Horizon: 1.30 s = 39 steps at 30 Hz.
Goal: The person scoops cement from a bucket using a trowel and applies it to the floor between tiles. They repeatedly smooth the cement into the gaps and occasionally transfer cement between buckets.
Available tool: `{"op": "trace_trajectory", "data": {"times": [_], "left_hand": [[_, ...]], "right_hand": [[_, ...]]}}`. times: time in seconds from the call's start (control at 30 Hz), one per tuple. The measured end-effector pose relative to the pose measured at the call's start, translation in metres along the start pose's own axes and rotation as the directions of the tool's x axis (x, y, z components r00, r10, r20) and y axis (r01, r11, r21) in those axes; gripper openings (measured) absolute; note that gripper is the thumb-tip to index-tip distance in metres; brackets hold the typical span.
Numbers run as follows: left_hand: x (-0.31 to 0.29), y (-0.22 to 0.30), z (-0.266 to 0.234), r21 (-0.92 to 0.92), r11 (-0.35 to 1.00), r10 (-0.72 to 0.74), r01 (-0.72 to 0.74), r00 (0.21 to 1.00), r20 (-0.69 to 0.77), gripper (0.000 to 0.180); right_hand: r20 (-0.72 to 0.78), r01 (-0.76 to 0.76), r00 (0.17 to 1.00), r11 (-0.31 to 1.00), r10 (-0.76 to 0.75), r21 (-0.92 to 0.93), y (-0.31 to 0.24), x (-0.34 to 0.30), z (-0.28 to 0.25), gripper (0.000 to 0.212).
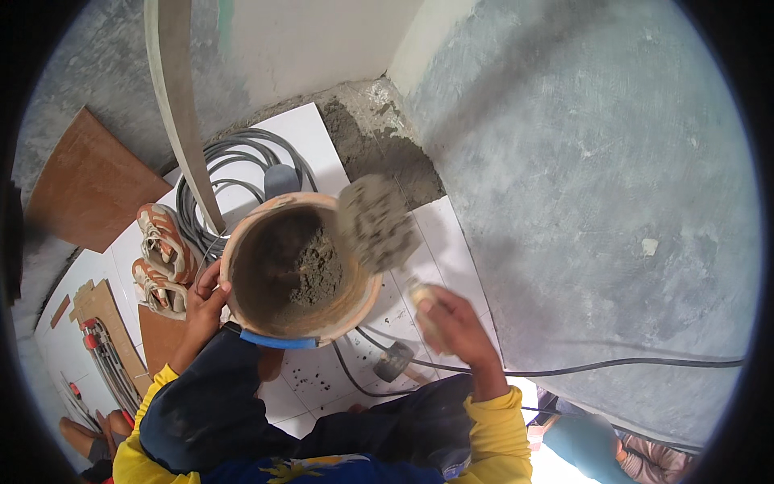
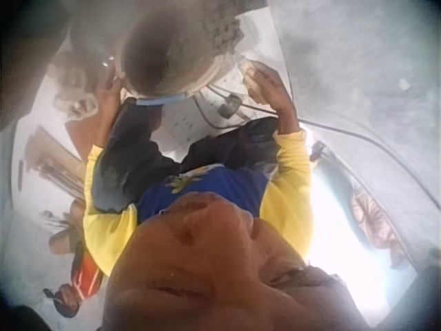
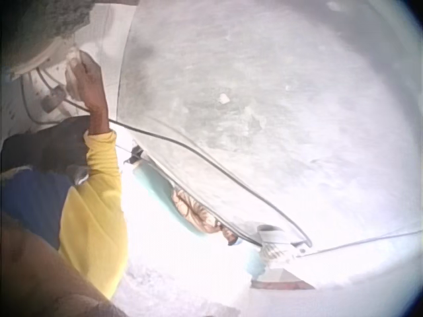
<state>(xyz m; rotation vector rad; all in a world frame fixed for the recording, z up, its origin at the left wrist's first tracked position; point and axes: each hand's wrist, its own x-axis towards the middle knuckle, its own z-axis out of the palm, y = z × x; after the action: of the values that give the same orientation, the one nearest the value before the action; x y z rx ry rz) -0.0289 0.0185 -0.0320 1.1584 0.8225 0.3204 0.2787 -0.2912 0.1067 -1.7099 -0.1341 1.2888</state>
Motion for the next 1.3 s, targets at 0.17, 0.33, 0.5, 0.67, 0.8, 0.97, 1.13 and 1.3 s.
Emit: {"op": "trace_trajectory", "data": {"times": [0.17,0.33,0.5,0.67,0.8,0.97,1.13,1.3], "left_hand": [[-0.008,-0.010,-0.020,0.027,1.000,-0.006,0.006,1.000,0.002,0.059],[-0.002,-0.002,-0.009,-0.008,1.000,-0.002,0.003,0.998,0.062,0.060],[-0.010,-0.005,-0.023,0.031,1.000,-0.006,0.003,0.998,0.068,0.059],[-0.001,-0.007,-0.009,-0.011,1.000,-0.028,0.029,0.998,0.062,0.059],[-0.003,-0.010,-0.011,0.001,1.000,-0.020,0.020,0.999,0.051,0.059],[-0.002,-0.011,-0.014,-0.029,1.000,-0.005,0.006,1.000,0.023,0.062],[0.002,-0.020,-0.010,-0.022,1.000,-0.001,0.002,0.999,0.053,0.064],[-0.002,-0.015,-0.021,0.002,1.000,0.012,-0.012,1.000,0.017,0.067]], "right_hand": [[-0.331,0.270,0.792,0.779,-0.514,-0.566,0.002,0.108,-0.029,0.045],[-0.246,0.147,0.418,0.332,-0.874,-0.932,0.034,0.238,-0.068,0.046],[-0.435,0.032,0.869,0.905,-0.235,-0.424,-0.052,0.246,-0.059,0.042],[-0.335,-0.200,0.941,0.879,0.049,-0.433,-0.057,0.245,-0.113,0.037],[-0.308,-0.210,0.947,0.906,0.095,-0.366,0.005,0.198,-0.106,0.039],[-0.361,-0.036,0.929,0.990,0.085,0.140,0.053,0.155,-0.087,0.038],[-0.383,-0.028,0.917,0.976,0.111,0.214,0.086,0.167,-0.084,0.040],[-0.433,-0.142,0.898,0.875,-0.083,-0.462,0.072,0.147,-0.023,0.042]]}}
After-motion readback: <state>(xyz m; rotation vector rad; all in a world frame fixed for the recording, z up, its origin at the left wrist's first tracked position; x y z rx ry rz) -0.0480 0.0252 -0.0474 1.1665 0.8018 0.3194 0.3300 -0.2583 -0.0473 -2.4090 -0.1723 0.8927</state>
